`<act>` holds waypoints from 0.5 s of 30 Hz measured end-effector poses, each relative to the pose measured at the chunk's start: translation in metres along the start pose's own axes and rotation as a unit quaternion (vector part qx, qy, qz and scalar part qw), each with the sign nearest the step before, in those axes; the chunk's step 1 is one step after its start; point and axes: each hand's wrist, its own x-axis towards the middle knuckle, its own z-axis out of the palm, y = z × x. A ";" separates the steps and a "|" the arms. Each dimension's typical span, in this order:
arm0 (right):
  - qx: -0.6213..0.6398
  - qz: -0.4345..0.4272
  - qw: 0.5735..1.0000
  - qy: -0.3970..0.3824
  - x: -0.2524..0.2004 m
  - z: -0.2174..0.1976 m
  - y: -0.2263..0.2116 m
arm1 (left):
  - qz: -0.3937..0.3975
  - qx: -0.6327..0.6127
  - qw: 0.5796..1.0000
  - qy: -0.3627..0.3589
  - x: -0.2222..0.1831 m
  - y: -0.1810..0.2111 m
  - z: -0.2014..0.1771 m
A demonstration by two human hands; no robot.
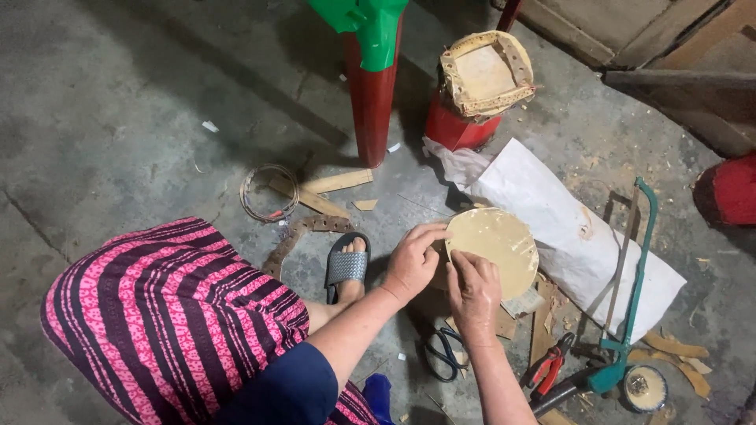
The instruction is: Sanding a wooden drum frame and fitting a leather head onto it using a hammer.
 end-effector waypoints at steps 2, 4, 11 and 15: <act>-0.001 -0.008 1.000 0.005 -0.003 0.002 0.005 | 0.000 -0.009 1.000 -0.001 -0.003 -0.002 0.001; 0.000 -0.018 1.000 0.011 -0.002 0.005 0.008 | 0.003 -0.016 1.000 -0.001 -0.001 -0.001 -0.001; 0.001 -0.013 1.000 0.017 -0.002 -0.001 -0.001 | -0.017 -0.043 0.999 0.014 -0.001 0.006 -0.002; -0.001 -0.022 0.999 0.026 -0.004 0.001 0.000 | -0.032 -0.068 0.997 0.003 0.002 0.020 -0.013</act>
